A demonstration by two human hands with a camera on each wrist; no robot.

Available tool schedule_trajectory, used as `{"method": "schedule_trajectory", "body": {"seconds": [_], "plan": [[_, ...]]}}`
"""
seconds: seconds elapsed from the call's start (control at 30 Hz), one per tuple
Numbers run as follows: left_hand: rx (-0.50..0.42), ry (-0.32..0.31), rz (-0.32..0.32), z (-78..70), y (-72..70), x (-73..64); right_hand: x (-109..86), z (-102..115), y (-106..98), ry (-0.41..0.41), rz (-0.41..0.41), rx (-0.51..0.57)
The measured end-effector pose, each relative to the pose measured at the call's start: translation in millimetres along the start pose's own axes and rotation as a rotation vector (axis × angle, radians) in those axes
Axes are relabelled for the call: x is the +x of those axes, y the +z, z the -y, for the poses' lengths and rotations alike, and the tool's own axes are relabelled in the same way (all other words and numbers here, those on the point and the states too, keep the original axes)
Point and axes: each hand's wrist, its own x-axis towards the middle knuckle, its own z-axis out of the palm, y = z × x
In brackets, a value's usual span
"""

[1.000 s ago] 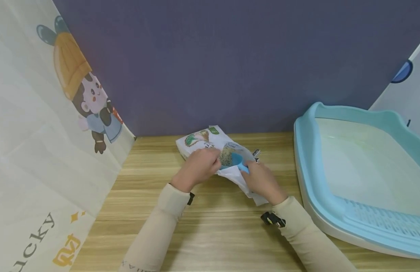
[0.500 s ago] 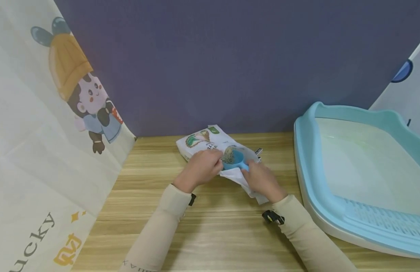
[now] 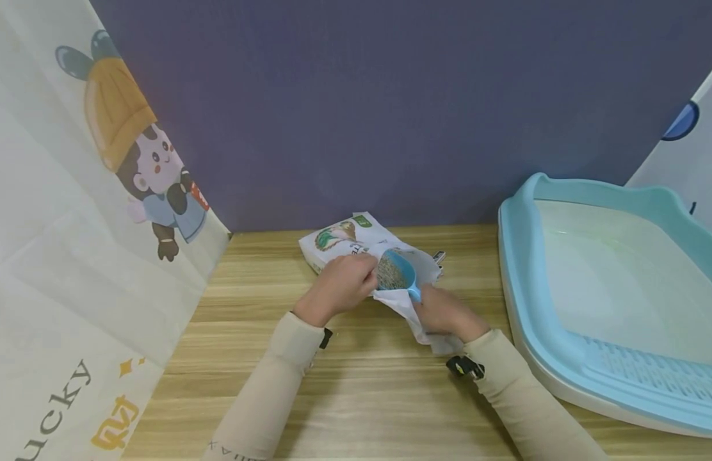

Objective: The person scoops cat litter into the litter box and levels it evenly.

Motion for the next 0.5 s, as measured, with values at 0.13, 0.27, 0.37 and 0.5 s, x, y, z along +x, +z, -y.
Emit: {"method": "schedule_trajectory", "body": {"seconds": [0.13,0.27,0.37,0.5], "plan": [[-0.006,0.018,0.000,-1.1,-2.3,-3.4,-3.8,0,4,0.065,0.028,0.062],[-0.008,0.029,0.000,-2.3,-4.5,-6.4,-8.8,2,7,0.106,0.033,0.086],[-0.014,0.032,0.006,-3.1,-6.0,-9.0,-12.4,5,8,0.125,0.037,0.086],[-0.031,0.041,0.013,-3.8,-7.6,-13.0,-16.8,8,9,0.158,0.043,0.080]]}}
